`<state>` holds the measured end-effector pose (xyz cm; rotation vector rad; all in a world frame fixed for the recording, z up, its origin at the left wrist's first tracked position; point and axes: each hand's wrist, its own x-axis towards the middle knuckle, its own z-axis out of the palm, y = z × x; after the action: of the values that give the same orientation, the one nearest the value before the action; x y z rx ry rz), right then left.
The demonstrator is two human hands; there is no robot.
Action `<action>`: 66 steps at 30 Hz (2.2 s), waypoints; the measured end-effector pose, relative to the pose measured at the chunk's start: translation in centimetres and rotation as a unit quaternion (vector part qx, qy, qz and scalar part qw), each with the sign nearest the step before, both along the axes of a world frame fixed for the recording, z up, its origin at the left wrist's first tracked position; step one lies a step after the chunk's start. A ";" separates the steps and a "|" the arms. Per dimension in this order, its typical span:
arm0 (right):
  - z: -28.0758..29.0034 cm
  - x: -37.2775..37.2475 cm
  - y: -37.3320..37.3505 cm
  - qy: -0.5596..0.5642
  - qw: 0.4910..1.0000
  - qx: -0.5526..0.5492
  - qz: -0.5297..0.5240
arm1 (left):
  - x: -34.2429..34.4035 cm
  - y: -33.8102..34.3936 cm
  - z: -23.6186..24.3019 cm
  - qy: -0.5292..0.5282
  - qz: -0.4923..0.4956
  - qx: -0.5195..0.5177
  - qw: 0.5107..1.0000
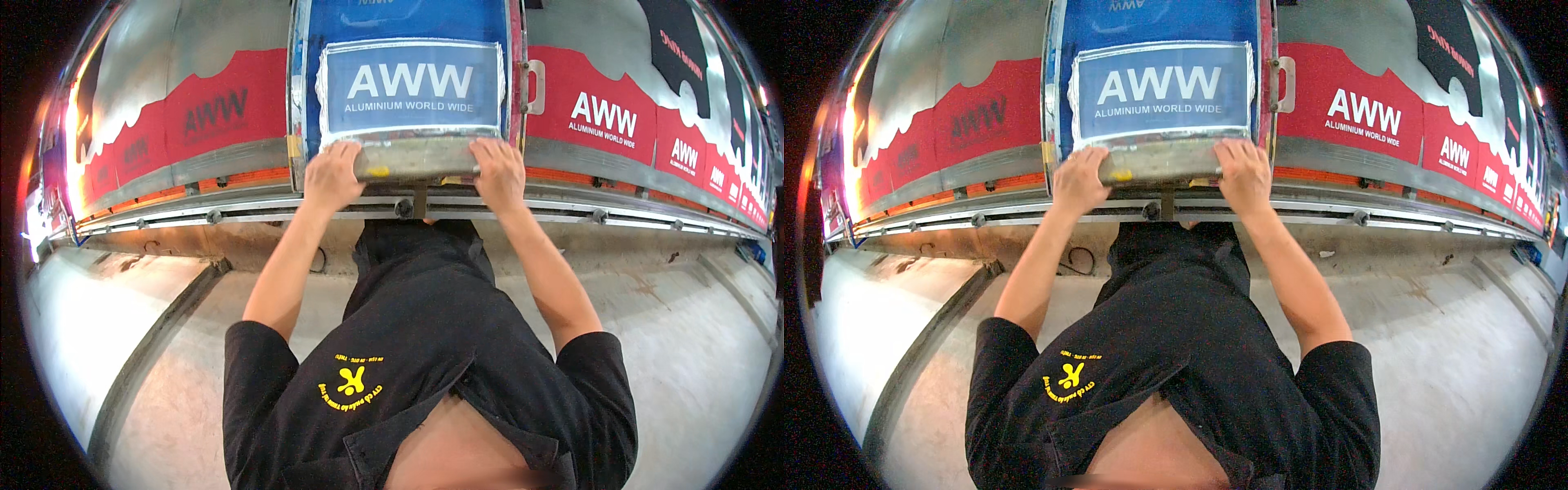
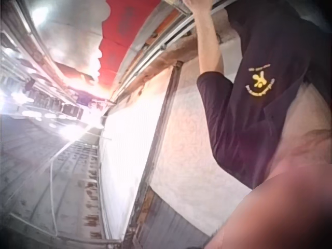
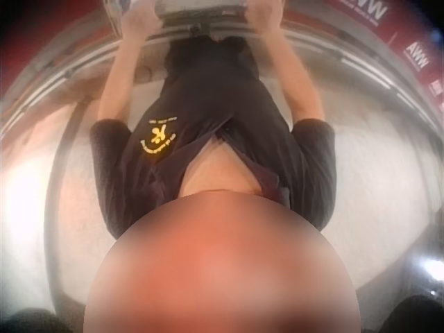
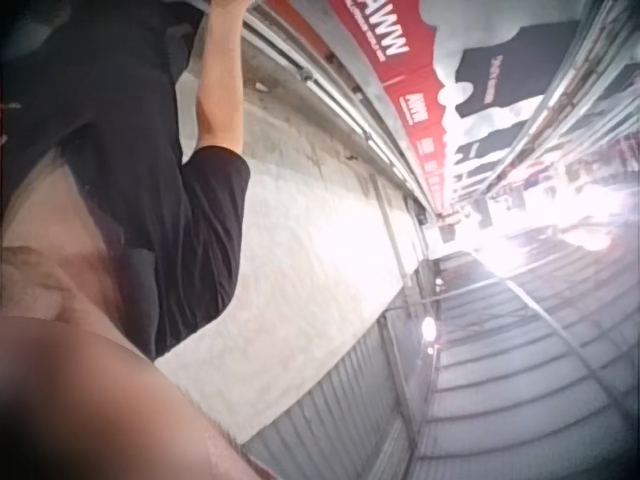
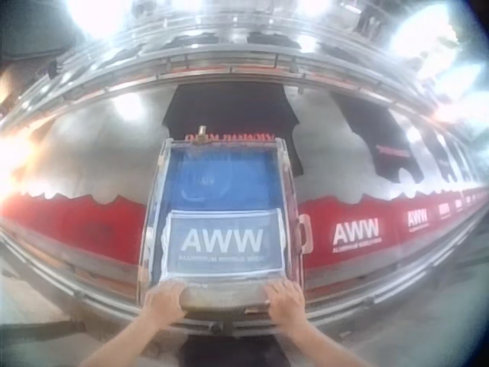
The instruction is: The person uses a handheld squeegee to repeatedly press and smooth a blue printed sheet mounted on a metal frame. The person moves the squeegee back and forth across the surface to ensure the print adheres evenly.
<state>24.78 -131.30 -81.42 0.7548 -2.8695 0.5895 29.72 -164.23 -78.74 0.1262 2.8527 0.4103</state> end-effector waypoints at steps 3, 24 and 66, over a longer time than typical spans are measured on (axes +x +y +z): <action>0.4 3.1 0.9 -0.042 0.999 0.025 0.005 | 2.9 0.2 -0.2 0.008 -0.020 -0.011 1.000; 2.8 -21.8 -2.4 -0.096 0.979 0.160 -0.076 | -25.2 -2.9 2.4 -0.029 -0.098 -0.088 0.991; 2.5 -8.2 -0.9 -0.216 0.961 0.172 -0.002 | -9.0 -0.6 2.4 -0.079 -0.066 -0.061 0.993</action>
<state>16.61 -132.21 -78.89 0.7370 -3.4369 0.2801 20.70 -164.81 -76.36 0.2473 2.6856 0.2074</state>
